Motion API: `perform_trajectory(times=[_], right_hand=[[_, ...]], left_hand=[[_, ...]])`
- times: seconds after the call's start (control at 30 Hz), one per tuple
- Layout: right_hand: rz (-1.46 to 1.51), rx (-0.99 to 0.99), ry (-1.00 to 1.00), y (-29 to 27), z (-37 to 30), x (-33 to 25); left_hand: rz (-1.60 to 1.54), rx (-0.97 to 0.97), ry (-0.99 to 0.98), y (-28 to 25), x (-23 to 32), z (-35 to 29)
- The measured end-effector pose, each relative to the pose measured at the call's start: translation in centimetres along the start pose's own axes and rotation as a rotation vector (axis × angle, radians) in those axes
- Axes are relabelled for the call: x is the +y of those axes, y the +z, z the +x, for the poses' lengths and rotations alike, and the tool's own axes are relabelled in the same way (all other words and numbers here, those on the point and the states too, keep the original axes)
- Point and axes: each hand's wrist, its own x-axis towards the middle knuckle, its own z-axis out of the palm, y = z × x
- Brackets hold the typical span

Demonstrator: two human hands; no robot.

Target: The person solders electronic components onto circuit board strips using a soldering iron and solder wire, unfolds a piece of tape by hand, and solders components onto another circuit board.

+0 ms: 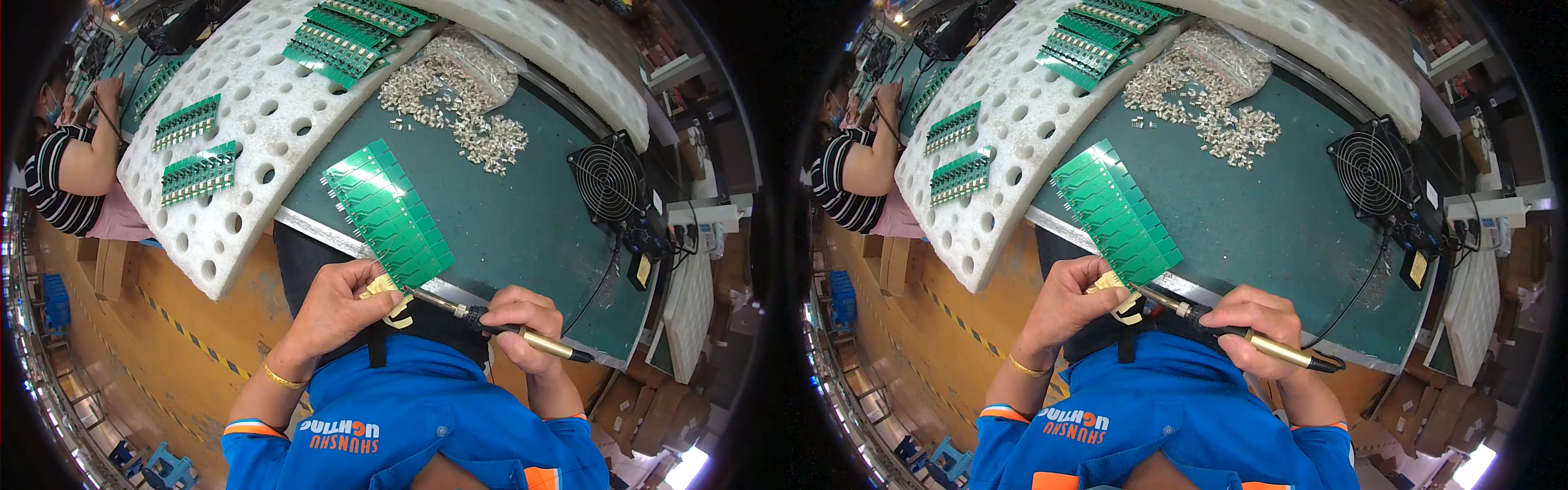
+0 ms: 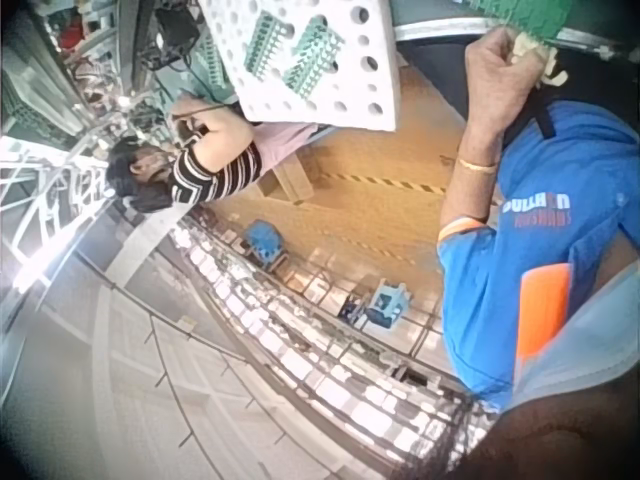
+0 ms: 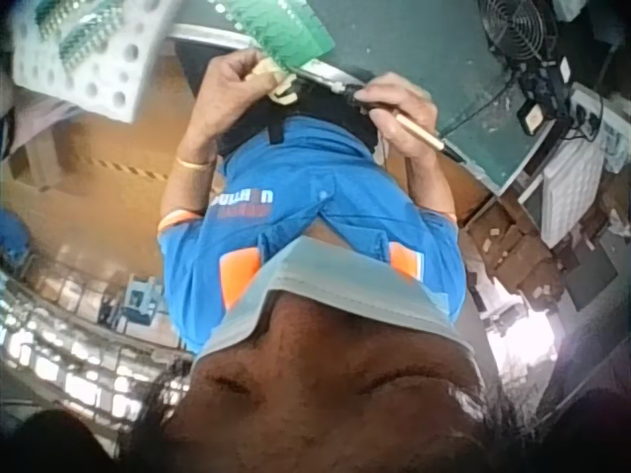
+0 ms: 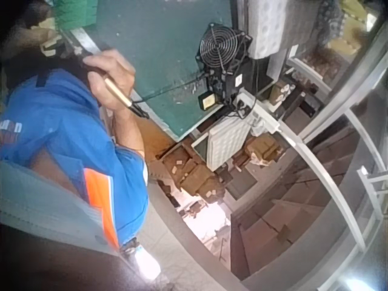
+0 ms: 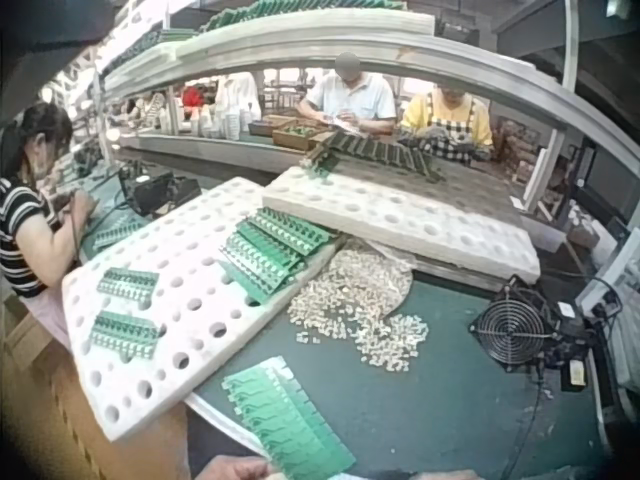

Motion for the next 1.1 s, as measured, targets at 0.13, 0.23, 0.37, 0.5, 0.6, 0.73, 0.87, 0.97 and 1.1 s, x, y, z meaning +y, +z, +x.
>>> perform_trajectory(times=[0.13, 0.23, 0.37, 0.5, 0.6, 0.73, 0.87, 0.97, 1.1], right_hand=[[-0.013, -0.008, -0.003, 0.0, -0.1, -0.1], [-0.025, -0.003, -0.004, 0.1, -0.1, -0.3], [-0.062, 0.002, -0.017, 0.2, -0.3, -0.2], [-0.071, 0.009, -0.048, 0.3, -0.3, 0.0], [-0.074, 0.005, -0.065, 0.4, -0.2, 0.1], [-0.105, -0.003, -0.116, 0.4, -0.3, 0.6], [-0.138, -0.017, -0.15, 0.5, -0.2, 0.6], [-0.15, -0.008, -0.175, 0.6, -0.3, 0.8], [-0.158, -0.01, -0.173, 0.5, -0.3, 0.8]], left_hand=[[-0.018, 0.009, 0.005, -0.1, -0.1, 0.0], [-0.01, 0.007, 0.005, -0.1, -0.1, 0.1], [-0.016, 0.013, 0.002, -0.1, -0.1, 0.1], [-0.014, 0.02, -0.007, -0.2, -0.2, 0.2], [-0.02, 0.029, 0.003, -0.1, -0.1, 0.2], [-0.04, 0.035, 0.013, -0.3, -0.5, 0.3], [-0.041, 0.029, 0.0, -0.4, -0.7, 0.4], [-0.038, 0.033, 0.002, -0.4, -0.5, 0.4], [-0.062, 0.048, -0.004, 0.0, 0.2, 0.3]])
